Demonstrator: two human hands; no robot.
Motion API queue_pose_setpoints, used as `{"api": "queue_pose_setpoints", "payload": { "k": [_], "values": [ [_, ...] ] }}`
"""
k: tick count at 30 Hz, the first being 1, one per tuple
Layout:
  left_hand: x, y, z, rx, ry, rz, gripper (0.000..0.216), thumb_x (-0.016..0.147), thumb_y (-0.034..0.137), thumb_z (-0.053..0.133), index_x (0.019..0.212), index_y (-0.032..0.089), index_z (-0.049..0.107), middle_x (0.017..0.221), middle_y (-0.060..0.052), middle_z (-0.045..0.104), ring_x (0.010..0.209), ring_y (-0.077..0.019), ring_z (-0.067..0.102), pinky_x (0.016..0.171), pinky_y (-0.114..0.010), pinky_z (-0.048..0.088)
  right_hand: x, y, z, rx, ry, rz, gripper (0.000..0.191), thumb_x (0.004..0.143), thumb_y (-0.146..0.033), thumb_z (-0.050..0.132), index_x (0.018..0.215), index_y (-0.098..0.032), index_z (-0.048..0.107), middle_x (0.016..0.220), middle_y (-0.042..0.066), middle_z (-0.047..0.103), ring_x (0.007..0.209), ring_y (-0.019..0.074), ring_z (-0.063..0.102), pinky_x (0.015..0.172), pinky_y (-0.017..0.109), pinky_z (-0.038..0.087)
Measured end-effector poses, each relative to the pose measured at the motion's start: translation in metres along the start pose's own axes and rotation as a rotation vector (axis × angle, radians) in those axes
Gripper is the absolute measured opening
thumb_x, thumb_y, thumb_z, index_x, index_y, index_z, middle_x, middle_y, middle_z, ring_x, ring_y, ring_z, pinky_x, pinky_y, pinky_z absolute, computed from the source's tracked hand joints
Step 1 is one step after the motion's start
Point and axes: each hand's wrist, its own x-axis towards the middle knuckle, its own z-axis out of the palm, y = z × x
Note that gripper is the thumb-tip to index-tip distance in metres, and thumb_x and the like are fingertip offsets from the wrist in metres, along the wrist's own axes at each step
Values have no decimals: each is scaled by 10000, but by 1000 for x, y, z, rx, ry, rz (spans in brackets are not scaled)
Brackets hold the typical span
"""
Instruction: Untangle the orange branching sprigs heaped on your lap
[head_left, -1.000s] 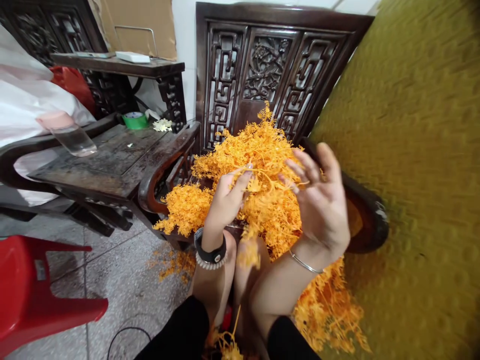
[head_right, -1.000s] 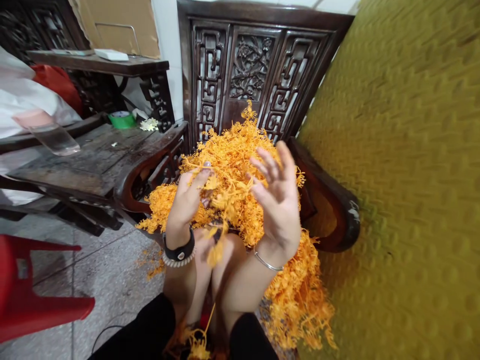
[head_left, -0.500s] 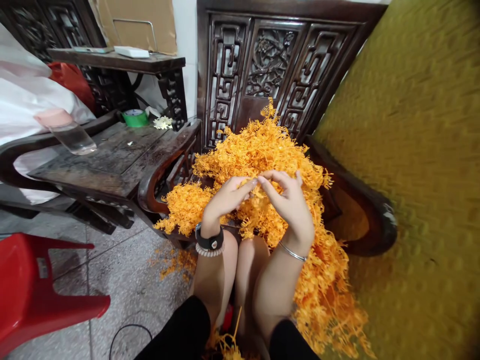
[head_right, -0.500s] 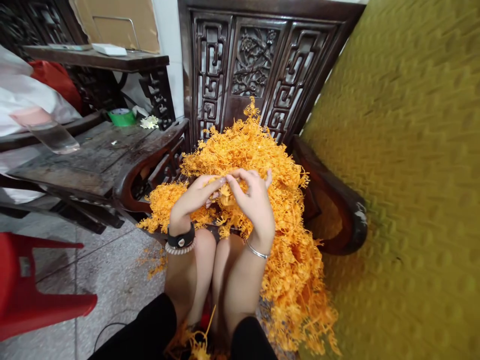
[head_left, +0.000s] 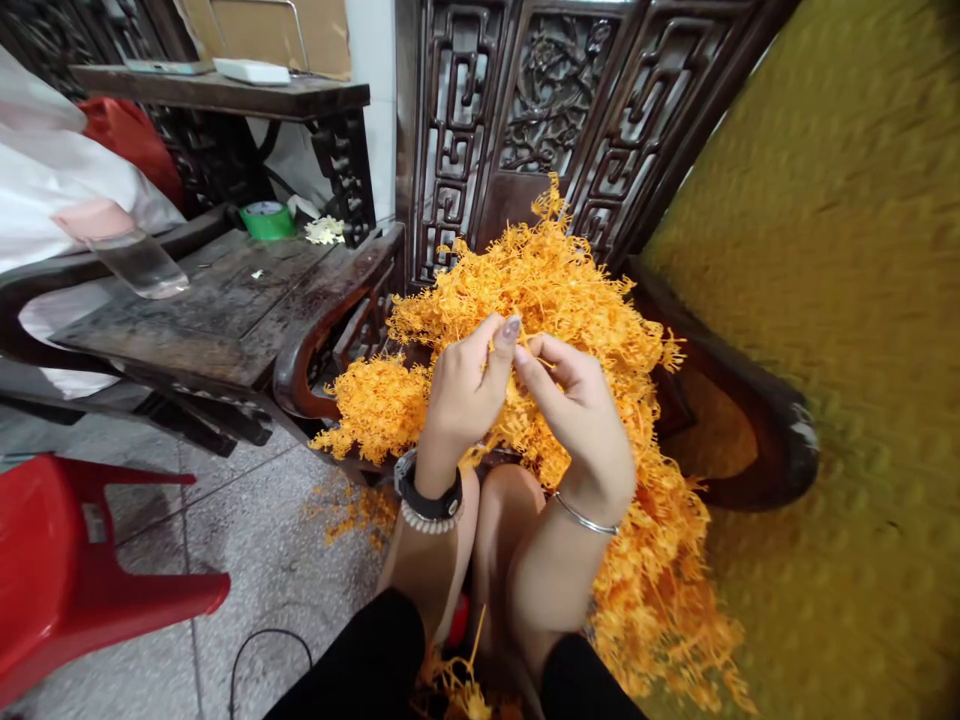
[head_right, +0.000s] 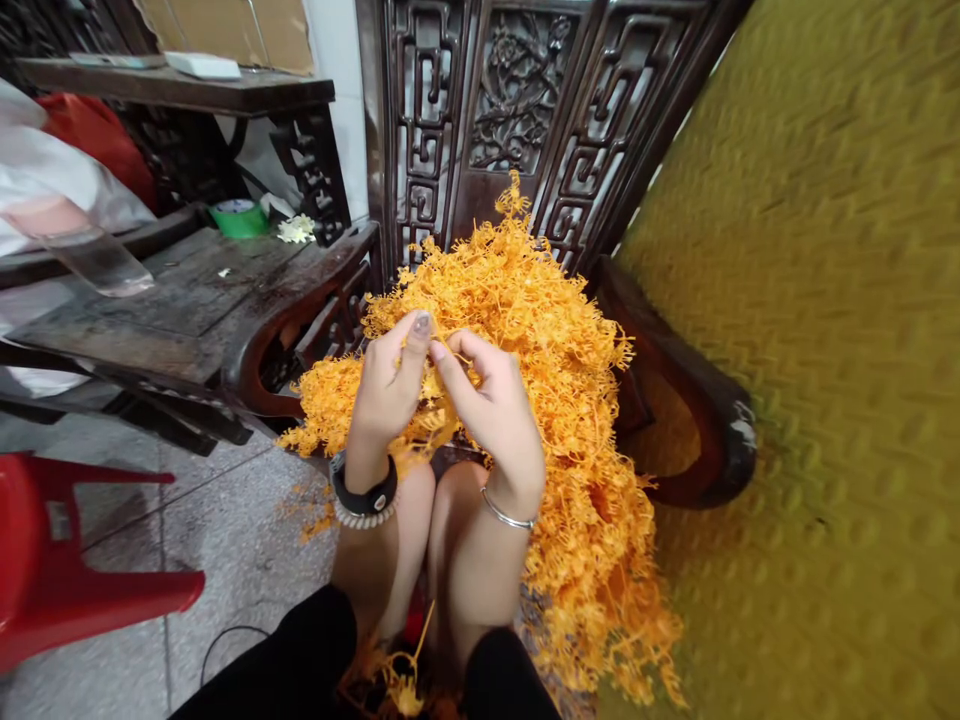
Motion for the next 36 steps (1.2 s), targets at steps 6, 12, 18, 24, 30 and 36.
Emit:
{"api": "queue_pose_setpoints", "payload": {
  "k": [6,12,18,24,30,36],
  "values": [
    [-7,15,15,-606,155,-201,470,880,522,354,541,203,289,477,57,237,396,-66,247,375,-226,201,1,-10,16,519,36,-29,358,821,-276,550,504,-172,420,504,-45,347,445,49,287,436,223,249],
    [-7,23,2,-654,-126,-252,444,914,498,119,541,275,212,469,76,118,318,-96,98,234,-255,106,2,-4,0,788,85,-147,548,783,-479,507,415,-212,202,293,-101,77,237,39,84,275,224,108],
    [-7,28,6,-1096,-342,-324,341,908,439,343,675,201,419,518,54,267,356,-52,243,313,-175,249,-6,-17,-3,524,383,-65,391,825,-346,538,505,-195,371,426,-68,284,331,38,235,322,217,144],
    [-14,33,15,-607,-49,-55,289,912,412,374,760,193,484,663,8,398,553,-82,368,499,-220,326,-5,-16,10,147,624,-147,363,836,-372,533,559,-182,394,512,-56,261,444,47,208,403,227,170],
    [-15,27,10,-379,-119,24,441,783,605,472,653,186,425,613,25,321,553,-95,309,495,-260,260,-2,-17,15,62,609,-212,389,851,-310,523,522,-173,366,509,-53,269,454,41,219,417,220,189],
    [-13,26,18,-840,-128,-211,430,850,482,477,563,179,374,505,46,292,424,-58,273,390,-234,209,1,-14,17,454,516,-132,397,841,-396,515,553,-194,332,487,-69,256,388,44,189,357,218,140]
  ]
}}
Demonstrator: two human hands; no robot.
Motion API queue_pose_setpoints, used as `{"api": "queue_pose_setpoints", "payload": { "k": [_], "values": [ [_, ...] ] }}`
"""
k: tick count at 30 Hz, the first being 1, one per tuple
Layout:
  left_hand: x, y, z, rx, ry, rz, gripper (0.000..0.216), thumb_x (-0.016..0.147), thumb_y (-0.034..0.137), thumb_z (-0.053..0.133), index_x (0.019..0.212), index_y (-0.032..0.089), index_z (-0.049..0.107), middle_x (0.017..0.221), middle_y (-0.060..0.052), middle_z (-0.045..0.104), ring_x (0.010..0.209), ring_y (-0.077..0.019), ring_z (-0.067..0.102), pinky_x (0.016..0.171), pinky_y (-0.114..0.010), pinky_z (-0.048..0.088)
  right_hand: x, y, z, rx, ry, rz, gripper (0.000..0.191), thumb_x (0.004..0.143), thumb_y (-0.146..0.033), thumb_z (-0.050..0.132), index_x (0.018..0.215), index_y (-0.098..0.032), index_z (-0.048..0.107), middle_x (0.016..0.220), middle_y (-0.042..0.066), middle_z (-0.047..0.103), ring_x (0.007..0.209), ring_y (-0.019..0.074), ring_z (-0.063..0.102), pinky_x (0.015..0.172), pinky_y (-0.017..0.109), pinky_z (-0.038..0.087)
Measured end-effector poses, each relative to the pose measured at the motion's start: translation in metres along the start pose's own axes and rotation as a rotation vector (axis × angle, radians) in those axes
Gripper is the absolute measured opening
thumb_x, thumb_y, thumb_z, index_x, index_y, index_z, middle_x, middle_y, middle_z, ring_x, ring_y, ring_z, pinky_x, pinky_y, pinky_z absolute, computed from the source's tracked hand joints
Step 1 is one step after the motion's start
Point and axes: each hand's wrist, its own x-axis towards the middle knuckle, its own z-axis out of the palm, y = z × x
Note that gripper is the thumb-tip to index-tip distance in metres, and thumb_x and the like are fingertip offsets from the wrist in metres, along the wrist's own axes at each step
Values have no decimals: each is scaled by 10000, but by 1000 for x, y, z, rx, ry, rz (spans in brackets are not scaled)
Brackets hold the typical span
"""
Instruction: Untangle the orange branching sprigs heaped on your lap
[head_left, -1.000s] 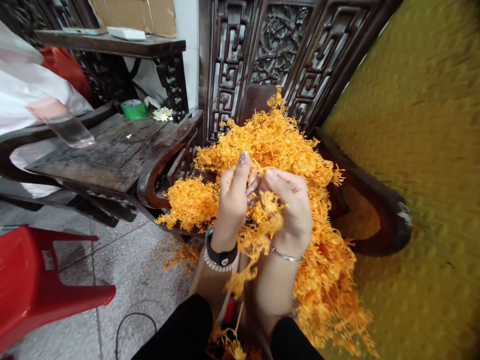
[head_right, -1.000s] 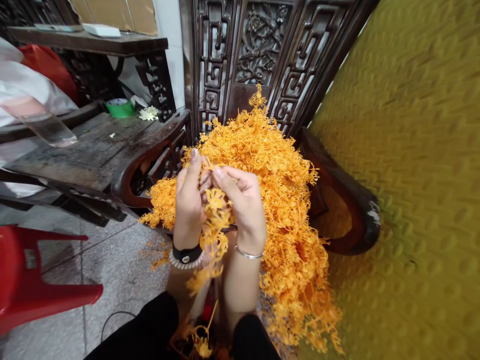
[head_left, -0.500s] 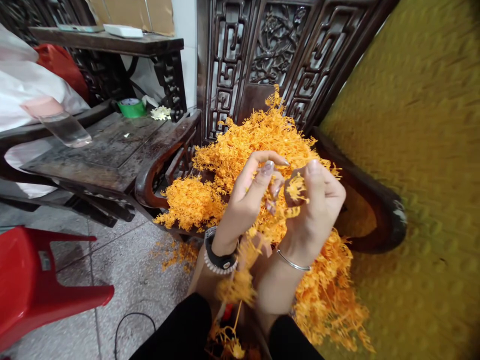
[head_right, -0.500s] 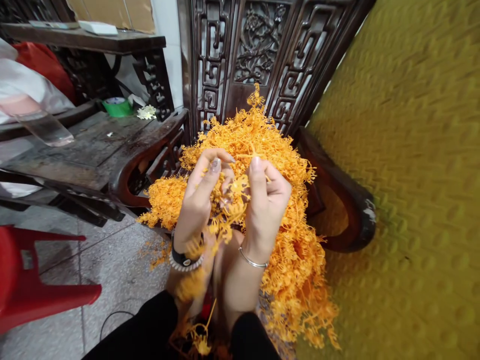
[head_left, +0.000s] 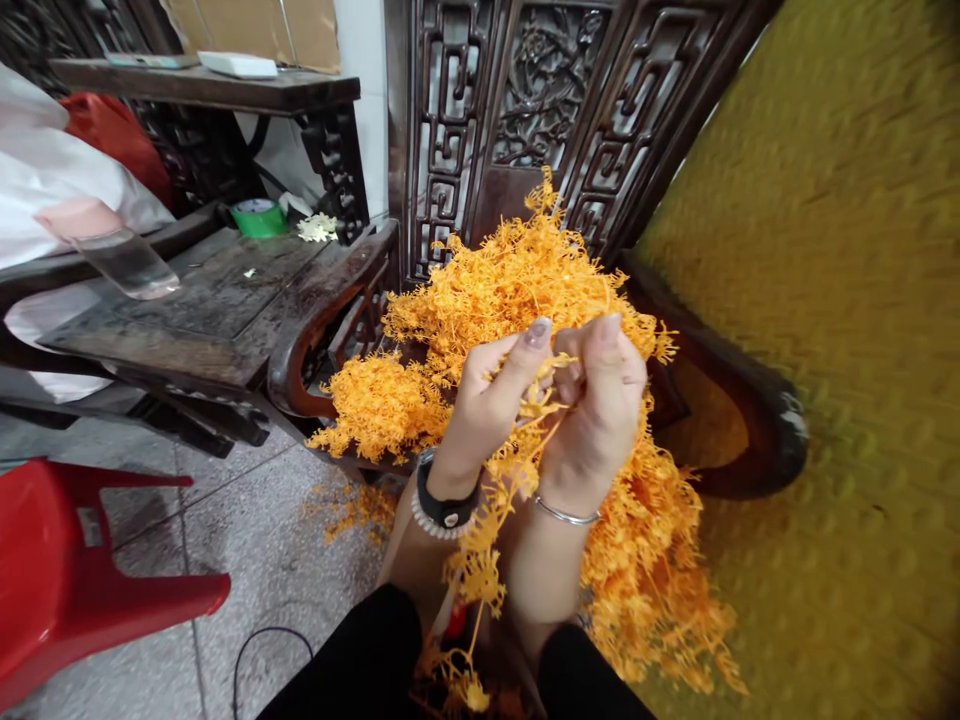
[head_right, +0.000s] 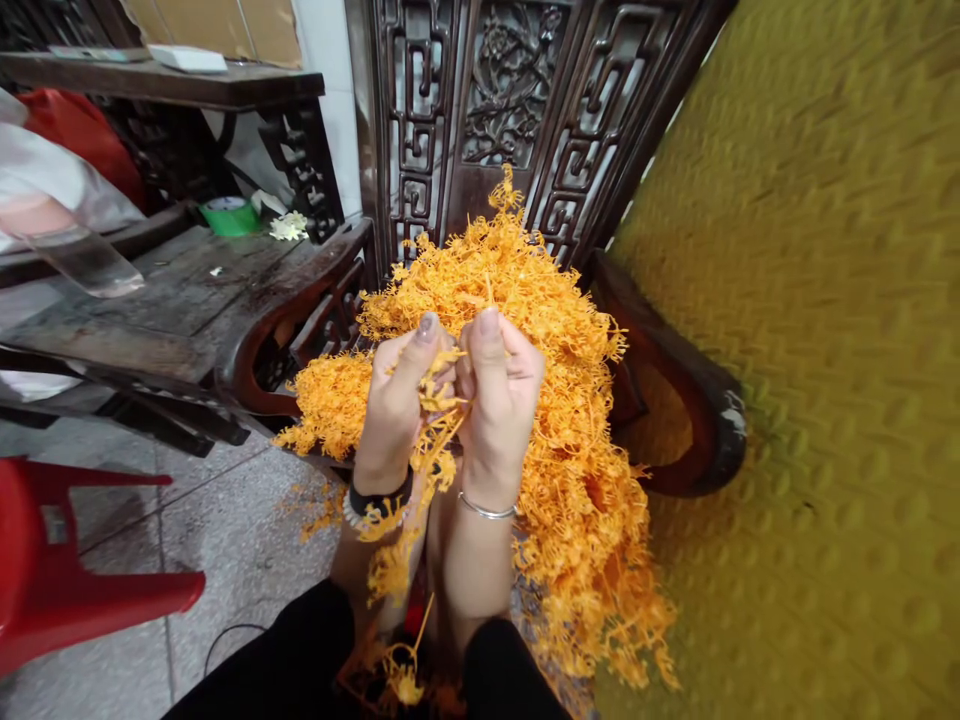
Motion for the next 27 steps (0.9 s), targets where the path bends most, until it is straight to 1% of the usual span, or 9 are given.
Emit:
{"api": "queue_pose_setpoints", "payload": {
  "k": [3,5,7,11,14,18,22,25,27],
  "values": [
    [9,-3,-5,-231,20,-95,481,864,506,426,537,188,275,474,63,223,350,-39,187,318,-209,158,9,3,-1,212,8,100,424,854,-458,436,564,-212,250,469,-82,195,340,56,140,338,235,139],
    [16,-5,-9,-292,56,-93,504,863,527,404,532,189,232,469,70,190,332,-35,150,294,-201,122,15,6,-3,201,46,149,412,872,-462,374,571,-218,235,480,-81,181,335,63,114,345,250,142],
    [20,-9,-12,-268,72,-112,490,837,532,454,534,187,282,471,72,219,325,-32,181,290,-201,117,17,9,-5,119,124,150,372,870,-435,395,591,-224,270,522,-74,209,370,69,134,373,252,162],
    [16,-13,-13,54,18,-93,375,802,535,511,665,186,493,510,58,339,369,-47,287,338,-216,188,15,15,-5,-56,257,-26,361,849,-397,470,594,-223,281,540,-61,217,441,85,192,429,244,183],
    [8,-12,-12,317,-24,-4,370,812,525,495,673,183,504,527,47,330,427,-66,289,405,-237,201,12,16,-6,-275,261,-155,385,870,-370,447,555,-211,294,525,-49,248,466,85,233,465,249,204],
    [2,-7,-8,545,-26,131,382,851,489,445,626,181,464,543,35,329,498,-92,312,480,-259,221,10,13,-5,-386,256,-161,419,857,-375,485,525,-197,303,535,-42,243,482,76,229,478,261,193],
    [2,-3,-7,748,-153,197,345,770,448,593,616,183,434,569,47,327,537,-93,312,522,-258,248,9,13,-4,-339,268,-87,432,823,-414,532,524,-196,309,538,-45,222,473,72,190,452,267,141],
    [3,-7,-6,600,-182,143,373,833,432,506,570,180,426,538,48,315,491,-83,297,476,-250,240,11,12,-7,-191,158,15,431,827,-424,520,542,-202,284,529,-51,209,453,69,176,434,258,141],
    [3,-13,-4,412,-132,107,391,854,450,460,571,180,451,513,49,330,448,-73,300,429,-238,231,12,10,-10,-113,74,82,430,838,-456,483,555,-206,276,512,-55,217,439,69,174,422,250,158]
  ]
}}
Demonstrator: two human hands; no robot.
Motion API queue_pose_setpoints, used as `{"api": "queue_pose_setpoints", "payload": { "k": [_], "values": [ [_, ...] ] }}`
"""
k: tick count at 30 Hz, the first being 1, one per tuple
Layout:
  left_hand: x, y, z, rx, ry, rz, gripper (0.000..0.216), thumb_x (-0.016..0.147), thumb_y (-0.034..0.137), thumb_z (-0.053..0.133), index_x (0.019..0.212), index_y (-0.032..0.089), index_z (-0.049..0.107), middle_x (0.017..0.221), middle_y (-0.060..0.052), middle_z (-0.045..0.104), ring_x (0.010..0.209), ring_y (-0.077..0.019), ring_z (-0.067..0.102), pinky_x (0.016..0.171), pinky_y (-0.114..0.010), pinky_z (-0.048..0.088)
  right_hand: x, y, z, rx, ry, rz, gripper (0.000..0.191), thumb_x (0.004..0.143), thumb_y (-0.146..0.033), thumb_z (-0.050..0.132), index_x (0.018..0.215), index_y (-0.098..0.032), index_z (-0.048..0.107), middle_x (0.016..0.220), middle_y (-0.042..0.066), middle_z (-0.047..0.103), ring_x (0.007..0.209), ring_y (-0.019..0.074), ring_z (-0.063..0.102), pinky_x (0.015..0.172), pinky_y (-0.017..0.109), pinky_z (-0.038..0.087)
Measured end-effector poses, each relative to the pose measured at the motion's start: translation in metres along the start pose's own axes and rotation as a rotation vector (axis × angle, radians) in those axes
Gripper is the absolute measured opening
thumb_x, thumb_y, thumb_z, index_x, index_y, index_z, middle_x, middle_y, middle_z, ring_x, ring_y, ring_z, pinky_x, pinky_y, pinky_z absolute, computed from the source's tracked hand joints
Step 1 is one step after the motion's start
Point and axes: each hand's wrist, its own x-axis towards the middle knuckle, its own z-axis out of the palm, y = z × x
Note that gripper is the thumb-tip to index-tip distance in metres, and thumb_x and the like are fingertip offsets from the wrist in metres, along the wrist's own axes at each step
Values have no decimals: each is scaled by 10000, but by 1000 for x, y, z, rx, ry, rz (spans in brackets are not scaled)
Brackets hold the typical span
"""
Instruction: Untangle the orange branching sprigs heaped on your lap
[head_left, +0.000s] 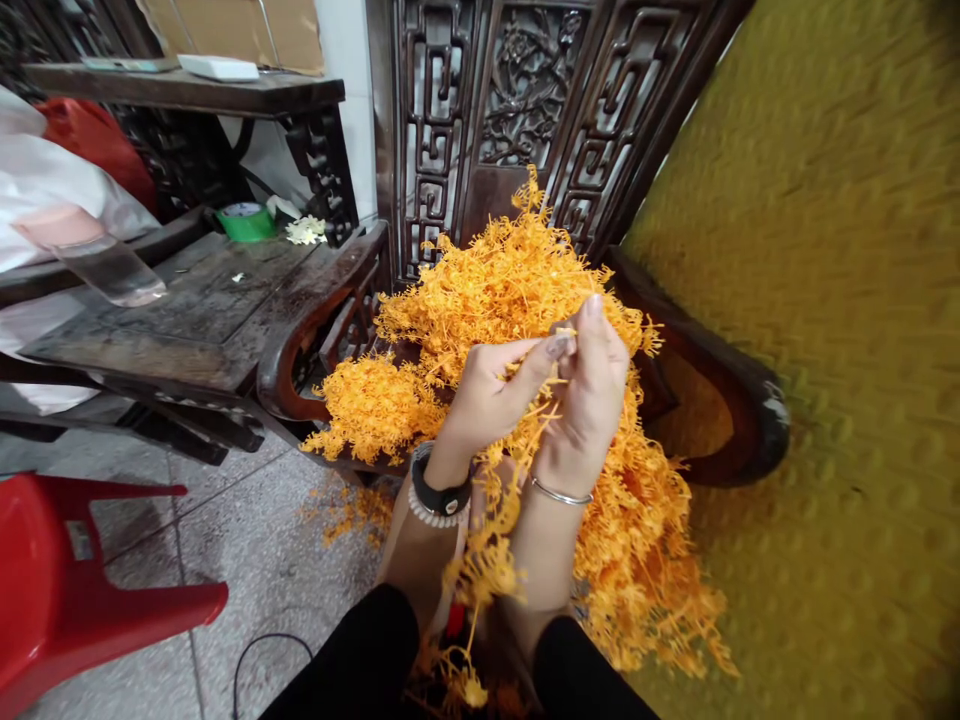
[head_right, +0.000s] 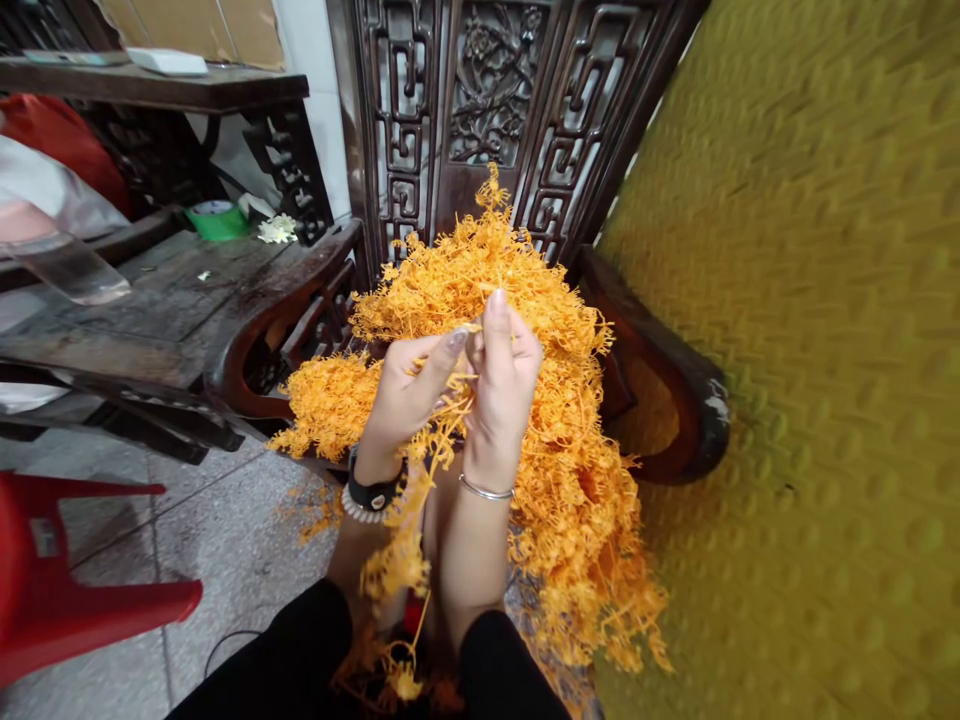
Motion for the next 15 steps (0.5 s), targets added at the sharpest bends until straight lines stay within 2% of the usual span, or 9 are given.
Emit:
{"api": "queue_pose_setpoints", "payload": {
  "k": [4,9,13,15],
  "values": [
    [-1,-6,12,-324,71,-109,408,810,513,503,578,179,471,444,65,336,344,-47,296,335,-211,200,0,-8,-8,87,-74,84,431,834,-519,440,578,-214,277,473,-67,218,403,62,165,398,237,162],
    [2,0,18,-594,24,-299,468,749,568,558,542,181,394,415,83,286,282,-24,256,277,-192,169,-3,-15,-11,177,-76,170,394,831,-485,475,591,-218,313,455,-80,237,383,59,169,391,228,173],
    [4,5,17,-659,101,-337,470,743,551,579,553,188,348,428,90,262,288,-17,225,272,-188,164,-6,-14,-9,106,-47,24,357,834,-438,505,594,-208,376,491,-65,321,402,58,242,403,228,202],
    [4,5,15,-572,188,-276,436,749,536,581,575,182,394,449,83,299,314,-20,249,290,-186,181,-6,-14,-12,-1,-150,-16,315,826,-420,528,623,-201,430,527,-56,365,433,57,294,414,222,227]
  ]
}}
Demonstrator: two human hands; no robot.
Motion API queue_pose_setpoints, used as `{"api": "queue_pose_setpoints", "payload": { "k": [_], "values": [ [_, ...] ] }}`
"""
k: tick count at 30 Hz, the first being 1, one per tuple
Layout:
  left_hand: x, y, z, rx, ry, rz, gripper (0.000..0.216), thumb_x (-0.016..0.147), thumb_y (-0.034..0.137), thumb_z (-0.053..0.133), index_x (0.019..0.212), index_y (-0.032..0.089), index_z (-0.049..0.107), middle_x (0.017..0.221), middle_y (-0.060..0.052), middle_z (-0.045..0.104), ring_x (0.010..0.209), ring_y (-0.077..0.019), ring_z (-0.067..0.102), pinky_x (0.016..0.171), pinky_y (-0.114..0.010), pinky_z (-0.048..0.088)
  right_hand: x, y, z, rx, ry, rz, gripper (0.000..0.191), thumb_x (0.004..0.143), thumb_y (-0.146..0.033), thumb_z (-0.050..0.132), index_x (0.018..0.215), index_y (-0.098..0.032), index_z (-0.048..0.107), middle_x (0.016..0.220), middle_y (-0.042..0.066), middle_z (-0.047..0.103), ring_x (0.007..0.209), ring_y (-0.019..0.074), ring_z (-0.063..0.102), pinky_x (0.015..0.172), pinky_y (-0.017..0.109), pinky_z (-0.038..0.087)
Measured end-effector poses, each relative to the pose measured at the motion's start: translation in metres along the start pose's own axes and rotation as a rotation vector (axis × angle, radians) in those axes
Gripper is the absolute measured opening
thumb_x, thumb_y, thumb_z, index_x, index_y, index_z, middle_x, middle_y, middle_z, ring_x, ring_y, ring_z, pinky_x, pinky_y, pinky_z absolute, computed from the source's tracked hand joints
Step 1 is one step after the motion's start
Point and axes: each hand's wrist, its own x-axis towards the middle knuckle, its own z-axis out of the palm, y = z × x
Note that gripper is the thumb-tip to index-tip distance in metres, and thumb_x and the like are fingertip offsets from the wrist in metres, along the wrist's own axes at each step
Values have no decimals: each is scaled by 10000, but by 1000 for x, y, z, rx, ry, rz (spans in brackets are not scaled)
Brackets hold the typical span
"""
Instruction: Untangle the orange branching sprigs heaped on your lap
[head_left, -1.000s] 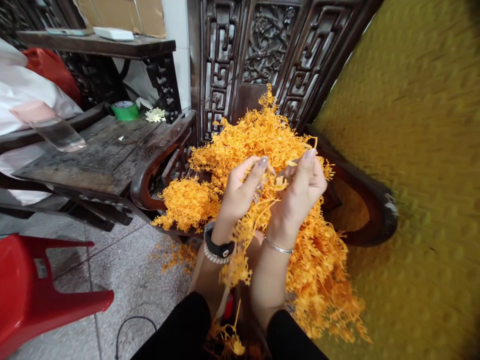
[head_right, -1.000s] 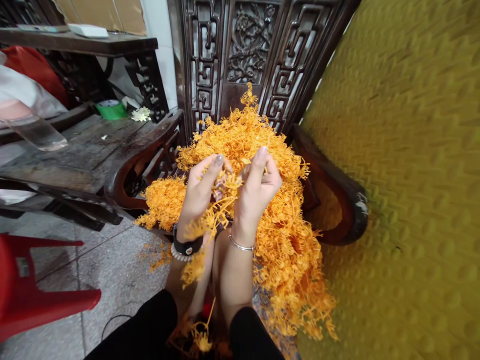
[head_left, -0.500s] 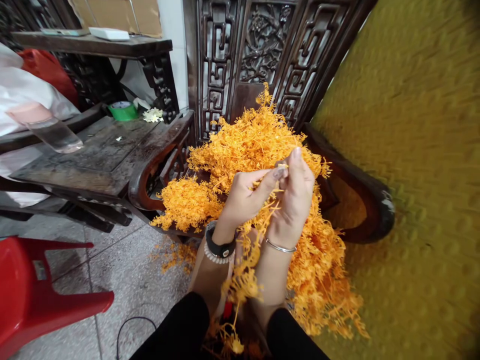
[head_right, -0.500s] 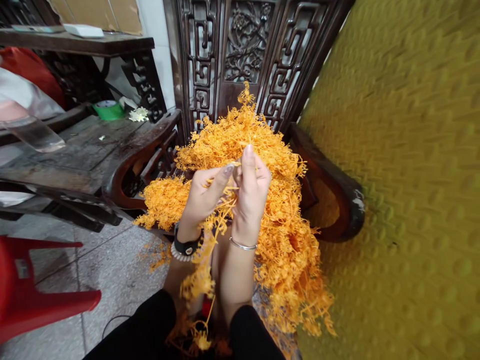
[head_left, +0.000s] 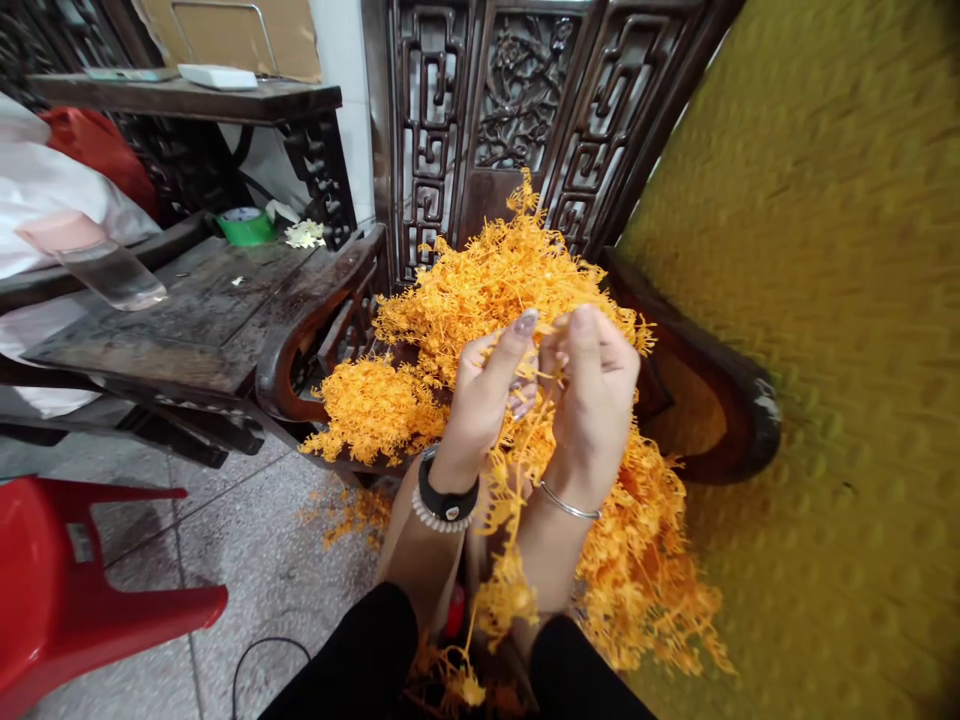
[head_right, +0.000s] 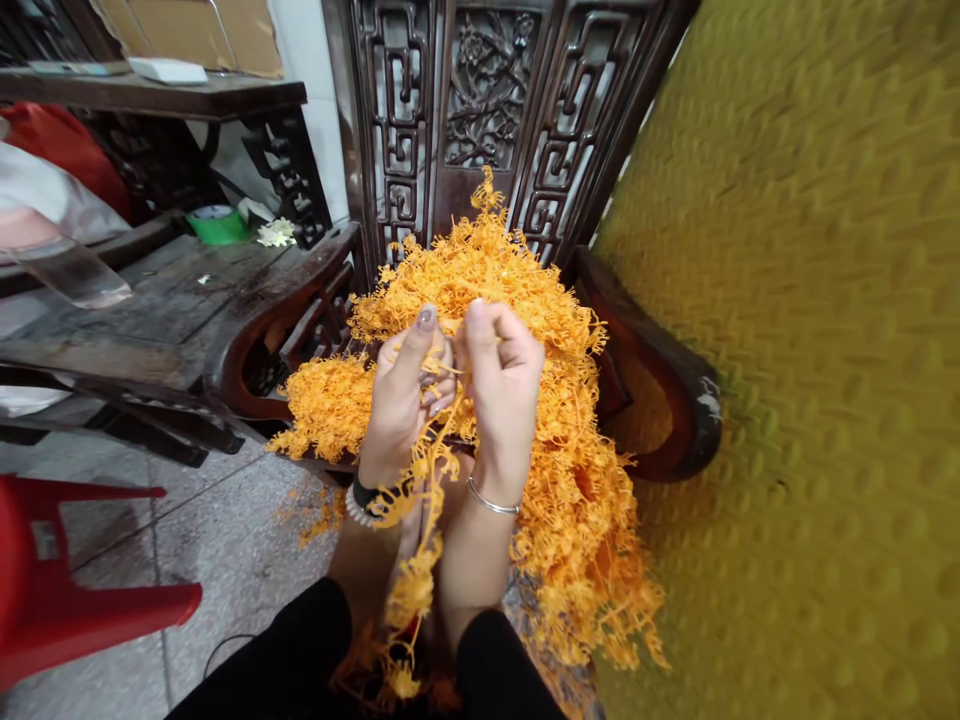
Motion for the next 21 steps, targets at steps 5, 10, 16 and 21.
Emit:
{"api": "queue_pose_setpoints", "payload": {
  "k": [5,10,16,21],
  "values": [
    [5,6,-13,360,267,382,439,796,433,574,518,159,374,478,63,309,421,-33,275,395,-195,240,-4,-5,-18,-171,-526,128,310,769,-400,613,607,-165,491,533,-58,365,476,44,293,436,219,212],
    [6,17,-23,474,275,405,465,798,402,579,494,158,325,496,57,270,460,-46,254,436,-215,239,-7,-7,-18,-131,-615,185,255,777,-318,619,618,-154,507,526,-63,367,472,36,271,432,217,193],
    [-1,14,-21,175,89,107,474,728,558,591,535,169,401,466,65,299,357,-25,258,313,-207,166,-7,5,0,197,-553,165,436,845,-340,507,476,-166,353,422,-74,265,381,27,205,382,215,145],
    [-3,21,-23,-43,-71,-38,531,761,587,534,507,183,302,431,72,215,294,-8,169,254,-197,92,-8,10,6,546,-571,140,465,824,-251,495,438,-178,248,359,-92,174,282,16,135,311,195,90]
  ]
}}
